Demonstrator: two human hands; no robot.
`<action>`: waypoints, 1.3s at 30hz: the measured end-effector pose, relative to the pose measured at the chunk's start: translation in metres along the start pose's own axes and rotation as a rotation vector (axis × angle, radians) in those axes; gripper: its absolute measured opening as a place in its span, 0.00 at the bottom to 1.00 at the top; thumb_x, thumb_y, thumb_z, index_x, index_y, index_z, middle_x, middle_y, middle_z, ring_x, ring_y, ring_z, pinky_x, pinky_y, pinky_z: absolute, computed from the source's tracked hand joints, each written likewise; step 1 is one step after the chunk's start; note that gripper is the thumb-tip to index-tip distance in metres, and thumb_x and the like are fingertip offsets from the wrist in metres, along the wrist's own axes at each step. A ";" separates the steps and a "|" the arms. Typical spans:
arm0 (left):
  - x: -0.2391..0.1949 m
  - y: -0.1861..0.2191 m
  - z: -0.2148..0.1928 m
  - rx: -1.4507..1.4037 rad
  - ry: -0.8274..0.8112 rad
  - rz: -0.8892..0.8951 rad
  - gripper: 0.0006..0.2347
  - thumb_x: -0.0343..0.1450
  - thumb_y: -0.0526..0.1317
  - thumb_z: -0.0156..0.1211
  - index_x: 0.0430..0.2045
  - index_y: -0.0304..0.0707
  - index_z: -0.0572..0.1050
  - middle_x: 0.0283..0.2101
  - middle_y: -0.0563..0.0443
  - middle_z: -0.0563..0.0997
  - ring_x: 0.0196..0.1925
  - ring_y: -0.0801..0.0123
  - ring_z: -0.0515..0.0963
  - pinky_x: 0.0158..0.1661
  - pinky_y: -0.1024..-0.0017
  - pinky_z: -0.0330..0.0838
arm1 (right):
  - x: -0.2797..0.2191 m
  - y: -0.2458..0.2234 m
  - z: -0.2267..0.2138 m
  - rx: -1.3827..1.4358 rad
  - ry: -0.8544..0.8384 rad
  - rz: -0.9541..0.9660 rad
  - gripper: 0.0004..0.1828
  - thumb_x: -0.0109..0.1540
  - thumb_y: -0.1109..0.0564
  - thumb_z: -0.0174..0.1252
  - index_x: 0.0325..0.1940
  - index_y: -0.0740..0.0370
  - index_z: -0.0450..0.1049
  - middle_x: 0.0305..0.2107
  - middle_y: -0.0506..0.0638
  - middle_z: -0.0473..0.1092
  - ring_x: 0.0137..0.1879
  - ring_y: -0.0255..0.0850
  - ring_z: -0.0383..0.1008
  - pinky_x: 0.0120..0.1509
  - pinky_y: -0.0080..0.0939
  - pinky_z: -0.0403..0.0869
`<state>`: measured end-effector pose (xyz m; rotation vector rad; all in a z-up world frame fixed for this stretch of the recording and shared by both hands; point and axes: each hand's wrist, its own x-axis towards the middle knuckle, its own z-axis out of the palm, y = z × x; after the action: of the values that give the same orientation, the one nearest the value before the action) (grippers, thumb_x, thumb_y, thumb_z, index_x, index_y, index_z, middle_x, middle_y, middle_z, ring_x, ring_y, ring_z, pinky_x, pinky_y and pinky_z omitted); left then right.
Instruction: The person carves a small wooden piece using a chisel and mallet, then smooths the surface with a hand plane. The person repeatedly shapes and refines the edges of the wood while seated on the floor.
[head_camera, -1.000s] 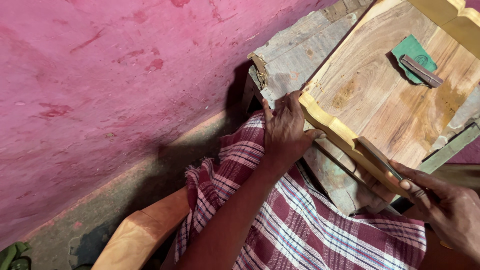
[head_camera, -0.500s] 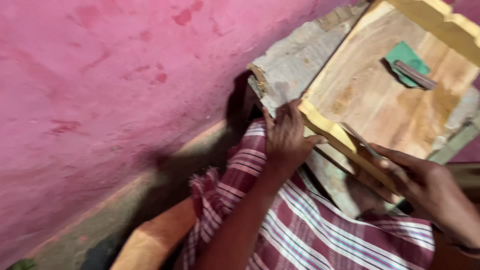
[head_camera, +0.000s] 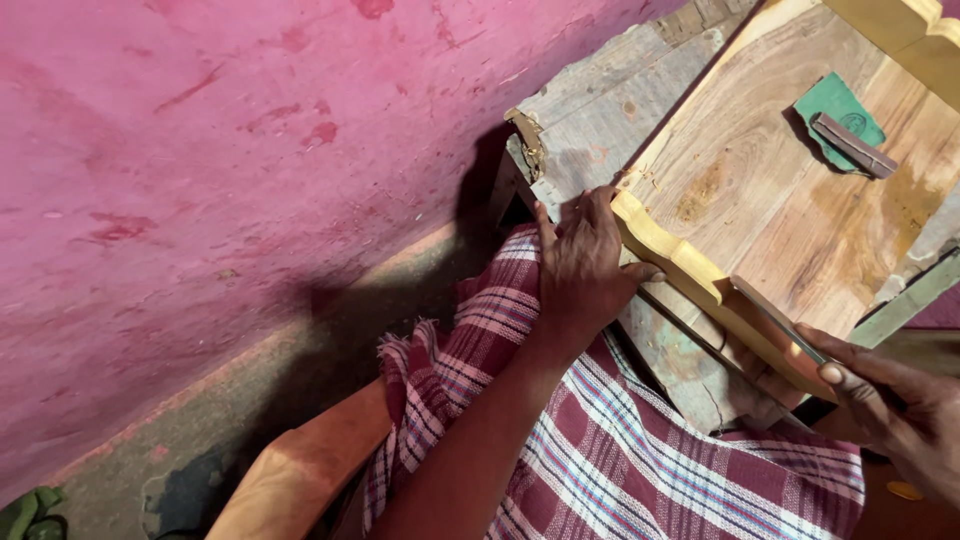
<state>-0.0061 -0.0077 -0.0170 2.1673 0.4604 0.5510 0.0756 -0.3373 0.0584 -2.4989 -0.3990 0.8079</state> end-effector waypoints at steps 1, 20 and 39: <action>0.000 0.000 0.000 0.012 -0.016 -0.016 0.46 0.57 0.56 0.73 0.64 0.28 0.55 0.60 0.35 0.75 0.68 0.46 0.70 0.70 0.31 0.36 | -0.001 -0.002 0.000 0.049 -0.014 -0.026 0.25 0.70 0.54 0.51 0.73 0.53 0.74 0.23 0.49 0.78 0.25 0.30 0.70 0.26 0.33 0.73; 0.001 0.003 -0.002 0.029 0.000 0.008 0.44 0.59 0.57 0.73 0.62 0.28 0.55 0.58 0.35 0.74 0.67 0.42 0.69 0.69 0.27 0.37 | -0.002 -0.015 0.000 -0.236 0.059 0.042 0.23 0.69 0.49 0.59 0.70 0.48 0.76 0.14 0.51 0.66 0.20 0.34 0.66 0.22 0.39 0.71; -0.008 -0.009 0.015 0.032 0.087 0.059 0.48 0.67 0.75 0.34 0.68 0.25 0.55 0.60 0.34 0.76 0.68 0.42 0.73 0.73 0.24 0.38 | 0.045 -0.032 -0.005 0.258 0.116 -0.018 0.24 0.73 0.53 0.52 0.73 0.60 0.71 0.22 0.46 0.58 0.26 0.31 0.55 0.28 0.36 0.57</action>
<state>-0.0059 -0.0155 -0.0345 2.1992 0.4563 0.6772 0.1096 -0.2940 0.0577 -2.2844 -0.2589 0.6576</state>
